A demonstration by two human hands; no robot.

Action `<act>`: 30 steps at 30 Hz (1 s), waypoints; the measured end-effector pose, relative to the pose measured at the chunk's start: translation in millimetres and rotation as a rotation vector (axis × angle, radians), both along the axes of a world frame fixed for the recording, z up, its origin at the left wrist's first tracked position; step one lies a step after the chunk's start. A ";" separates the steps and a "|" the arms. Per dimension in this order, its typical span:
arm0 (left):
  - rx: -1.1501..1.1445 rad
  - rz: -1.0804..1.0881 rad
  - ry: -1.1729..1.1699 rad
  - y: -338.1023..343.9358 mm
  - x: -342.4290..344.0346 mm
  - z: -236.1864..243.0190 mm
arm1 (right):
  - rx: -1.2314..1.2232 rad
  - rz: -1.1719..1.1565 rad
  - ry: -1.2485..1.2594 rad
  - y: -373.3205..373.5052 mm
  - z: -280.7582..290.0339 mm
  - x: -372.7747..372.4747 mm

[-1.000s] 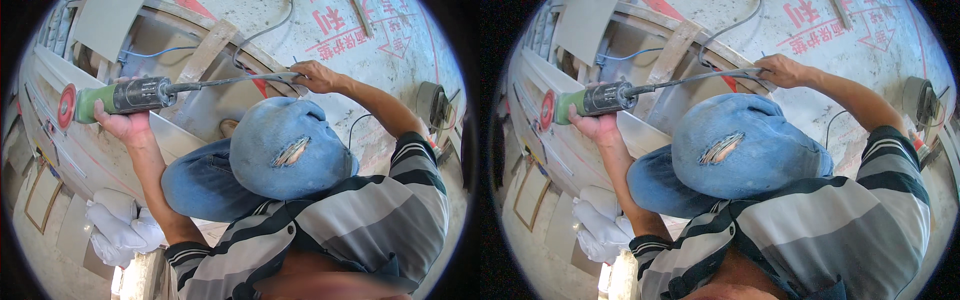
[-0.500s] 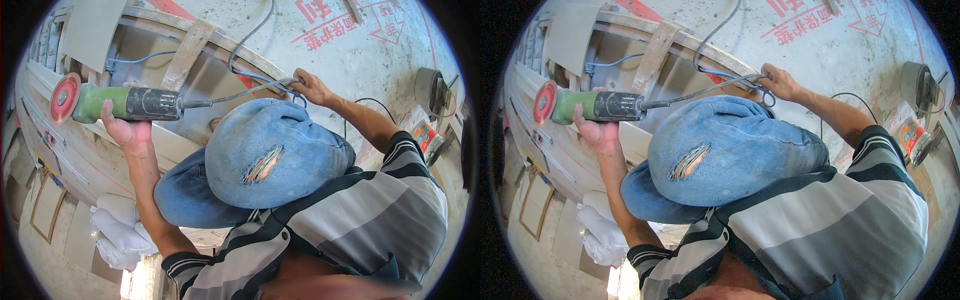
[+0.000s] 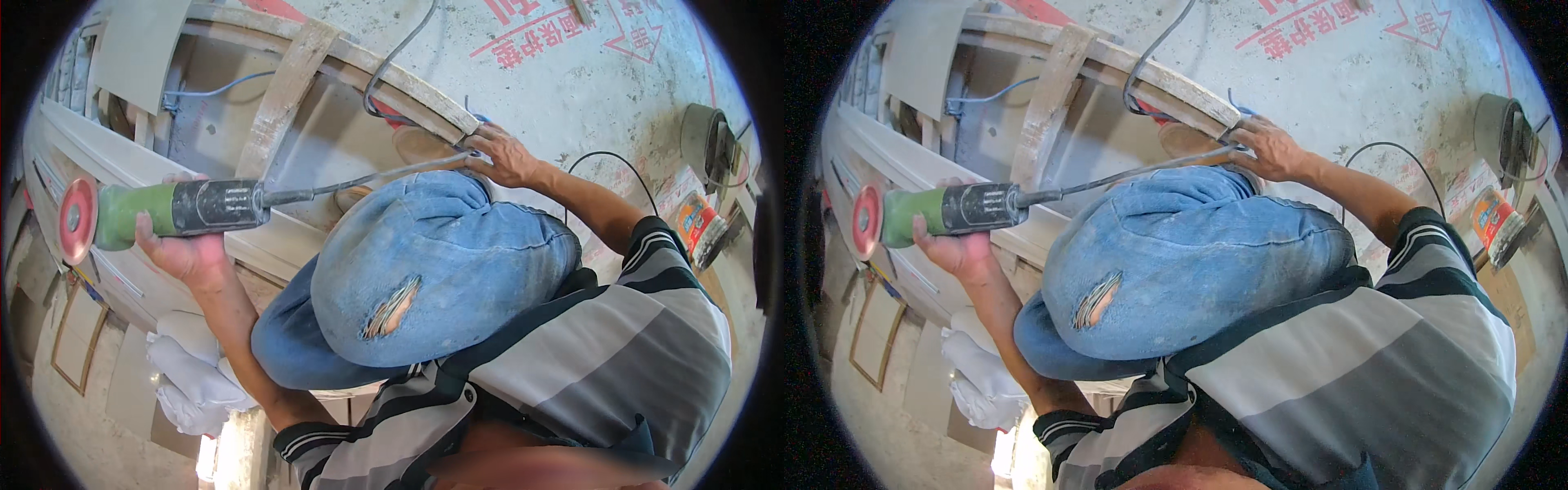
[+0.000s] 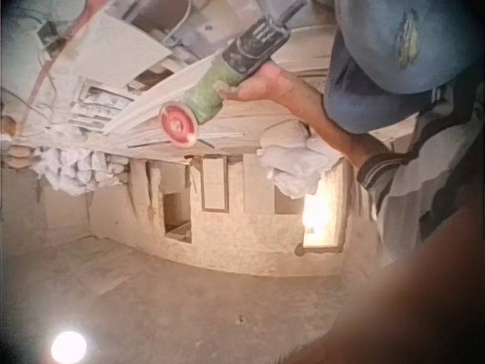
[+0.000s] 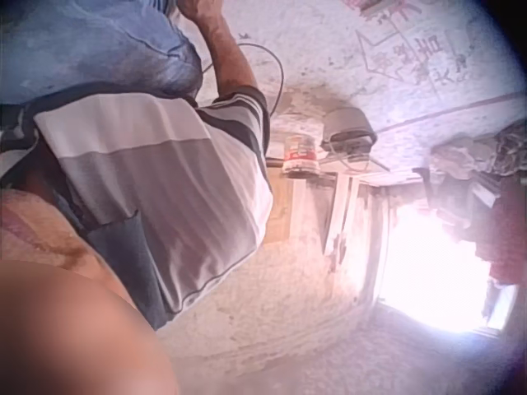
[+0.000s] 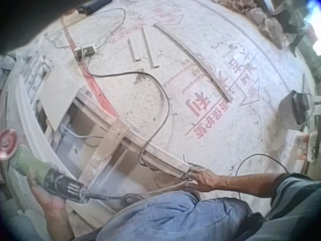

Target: Measure, mark, and cut a ceramic tile using an angle grinder.

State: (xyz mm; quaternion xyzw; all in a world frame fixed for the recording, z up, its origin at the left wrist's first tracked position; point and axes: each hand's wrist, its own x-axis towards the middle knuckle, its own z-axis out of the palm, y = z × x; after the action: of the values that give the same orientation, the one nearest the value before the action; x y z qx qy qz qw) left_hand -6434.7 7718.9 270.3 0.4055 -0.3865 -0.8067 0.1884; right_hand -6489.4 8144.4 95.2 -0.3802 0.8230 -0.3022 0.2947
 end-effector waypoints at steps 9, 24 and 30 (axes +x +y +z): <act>-0.209 0.164 -0.054 -28.4 72.7 46.3 | 0.116 0.619 -0.269 -50.2 4.7 -13.2; -0.710 0.504 0.108 -42.2 87.7 104.0 | -0.479 0.512 -1.022 -271.0 179.5 -81.8; -0.730 0.630 0.247 -31.4 65.3 103.5 | -0.483 0.062 -0.360 -216.2 216.3 -167.5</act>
State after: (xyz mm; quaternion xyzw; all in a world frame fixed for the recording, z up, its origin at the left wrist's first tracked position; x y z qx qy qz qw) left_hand -6369.4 7687.6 373.8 0.3114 -0.4773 -0.5646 0.5970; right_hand -6657.0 7928.1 311.5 -0.4044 0.6501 -0.5424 0.3459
